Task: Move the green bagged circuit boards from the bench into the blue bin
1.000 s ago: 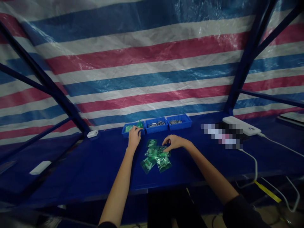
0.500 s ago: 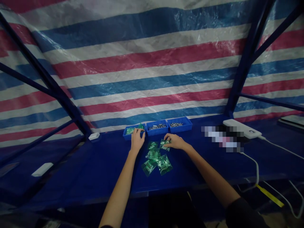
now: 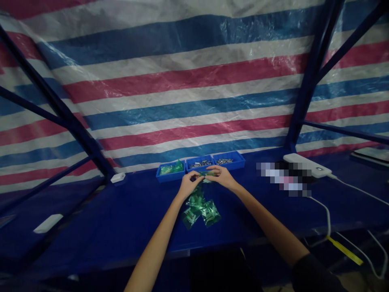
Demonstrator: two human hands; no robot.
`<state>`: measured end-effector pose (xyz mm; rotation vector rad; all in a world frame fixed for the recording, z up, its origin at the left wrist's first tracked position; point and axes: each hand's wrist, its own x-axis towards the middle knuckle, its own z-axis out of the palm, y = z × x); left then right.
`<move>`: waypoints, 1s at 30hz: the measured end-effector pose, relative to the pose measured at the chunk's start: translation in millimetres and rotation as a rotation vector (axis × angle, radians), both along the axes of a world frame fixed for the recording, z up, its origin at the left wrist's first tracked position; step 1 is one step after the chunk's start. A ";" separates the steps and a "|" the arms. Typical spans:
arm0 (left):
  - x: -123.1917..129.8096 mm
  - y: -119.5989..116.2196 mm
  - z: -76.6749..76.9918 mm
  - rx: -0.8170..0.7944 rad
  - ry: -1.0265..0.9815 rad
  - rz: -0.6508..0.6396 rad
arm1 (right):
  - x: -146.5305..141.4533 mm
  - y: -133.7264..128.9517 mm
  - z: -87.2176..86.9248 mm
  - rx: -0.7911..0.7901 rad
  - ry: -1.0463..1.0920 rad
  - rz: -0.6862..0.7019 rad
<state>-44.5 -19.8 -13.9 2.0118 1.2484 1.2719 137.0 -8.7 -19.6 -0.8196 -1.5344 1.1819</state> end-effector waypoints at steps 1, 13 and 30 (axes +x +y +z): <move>-0.4 0.9 -0.4 -0.003 -0.034 0.007 | -0.5 0.1 -0.1 0.008 0.010 0.010; 3.9 -5.4 7.0 0.087 -0.080 0.051 | -1.5 -0.6 0.5 0.232 -0.128 -0.188; -34.6 11.7 7.0 0.140 -0.168 0.346 | -3.5 -10.9 4.2 0.287 -0.213 -0.265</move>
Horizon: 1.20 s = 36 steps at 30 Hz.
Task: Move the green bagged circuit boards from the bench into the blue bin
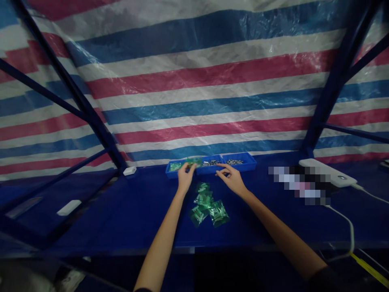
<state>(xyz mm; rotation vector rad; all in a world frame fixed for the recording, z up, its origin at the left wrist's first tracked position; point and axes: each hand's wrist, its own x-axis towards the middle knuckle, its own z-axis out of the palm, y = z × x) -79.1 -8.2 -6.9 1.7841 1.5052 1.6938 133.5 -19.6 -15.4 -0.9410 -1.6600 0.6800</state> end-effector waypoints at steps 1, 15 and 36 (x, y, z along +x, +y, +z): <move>-11.5 3.0 -0.7 0.010 -0.059 0.092 | 0.1 0.4 -0.7 -0.002 0.000 -0.002; -61.9 13.7 -13.8 -0.077 0.219 0.607 | 0.3 0.6 -3.6 -0.059 0.018 0.060; -36.6 -0.3 2.3 -0.016 0.411 0.626 | 6.7 -16.7 5.4 -0.295 -0.553 0.684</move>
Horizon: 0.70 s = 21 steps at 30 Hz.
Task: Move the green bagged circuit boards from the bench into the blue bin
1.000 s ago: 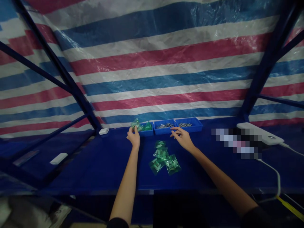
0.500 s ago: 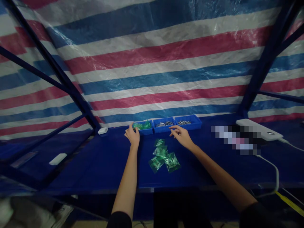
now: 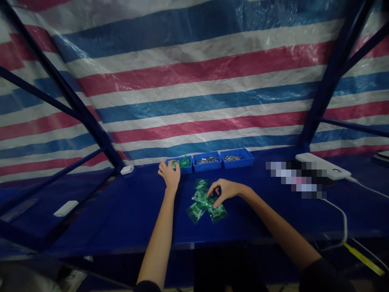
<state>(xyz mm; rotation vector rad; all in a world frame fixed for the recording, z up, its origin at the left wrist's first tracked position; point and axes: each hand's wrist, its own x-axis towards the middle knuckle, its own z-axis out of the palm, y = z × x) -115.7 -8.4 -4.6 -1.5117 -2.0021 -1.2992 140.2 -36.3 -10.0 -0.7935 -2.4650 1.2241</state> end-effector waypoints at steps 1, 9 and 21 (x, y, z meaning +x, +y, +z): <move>5.4 -3.1 4.1 0.028 0.011 -0.075 | 0.1 0.0 -0.8 -0.008 -0.005 0.019; 53.2 -20.7 12.8 -0.234 0.002 -0.926 | -2.2 10.9 -14.1 0.005 0.039 -0.061; 64.7 -18.6 -4.3 -0.381 -0.227 -0.960 | -4.7 26.3 -15.0 0.071 0.520 -0.605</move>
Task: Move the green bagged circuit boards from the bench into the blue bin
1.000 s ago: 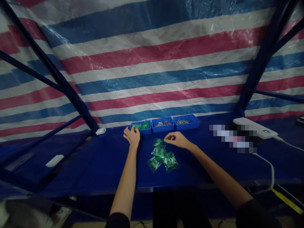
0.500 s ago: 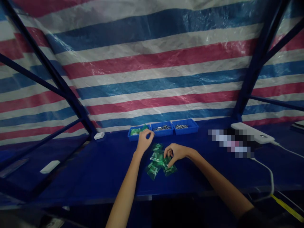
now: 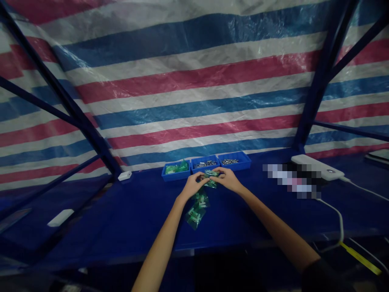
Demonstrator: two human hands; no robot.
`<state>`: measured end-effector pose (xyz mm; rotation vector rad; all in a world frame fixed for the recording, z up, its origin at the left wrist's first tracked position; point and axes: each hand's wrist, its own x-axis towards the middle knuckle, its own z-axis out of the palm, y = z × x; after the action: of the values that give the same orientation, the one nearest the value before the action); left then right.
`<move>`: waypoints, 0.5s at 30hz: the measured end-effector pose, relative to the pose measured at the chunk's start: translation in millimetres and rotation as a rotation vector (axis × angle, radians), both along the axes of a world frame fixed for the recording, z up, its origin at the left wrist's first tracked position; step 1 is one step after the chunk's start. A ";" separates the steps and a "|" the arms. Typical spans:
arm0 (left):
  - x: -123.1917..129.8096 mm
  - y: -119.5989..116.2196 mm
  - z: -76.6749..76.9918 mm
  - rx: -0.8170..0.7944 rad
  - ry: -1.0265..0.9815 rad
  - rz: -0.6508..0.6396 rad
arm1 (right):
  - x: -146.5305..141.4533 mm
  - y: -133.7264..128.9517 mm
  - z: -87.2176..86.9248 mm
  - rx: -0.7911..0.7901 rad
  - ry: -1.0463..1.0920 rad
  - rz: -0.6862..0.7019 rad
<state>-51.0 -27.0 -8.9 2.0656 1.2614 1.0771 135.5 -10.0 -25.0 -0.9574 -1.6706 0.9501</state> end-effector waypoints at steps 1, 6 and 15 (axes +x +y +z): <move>2.0 -0.4 -0.4 -0.001 -0.017 -0.007 | -1.3 -0.3 1.6 -0.025 0.071 0.013; 9.3 0.5 -3.0 0.047 -0.152 0.065 | -4.8 -0.7 6.4 -0.037 0.223 0.074; 12.7 1.5 -2.0 0.211 -0.153 0.070 | 2.2 -3.7 6.7 0.362 -0.008 -0.082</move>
<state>-38.3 -25.5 -10.9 2.0558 1.1952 1.4252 137.7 -13.7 -18.3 -0.7770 -1.7212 0.5637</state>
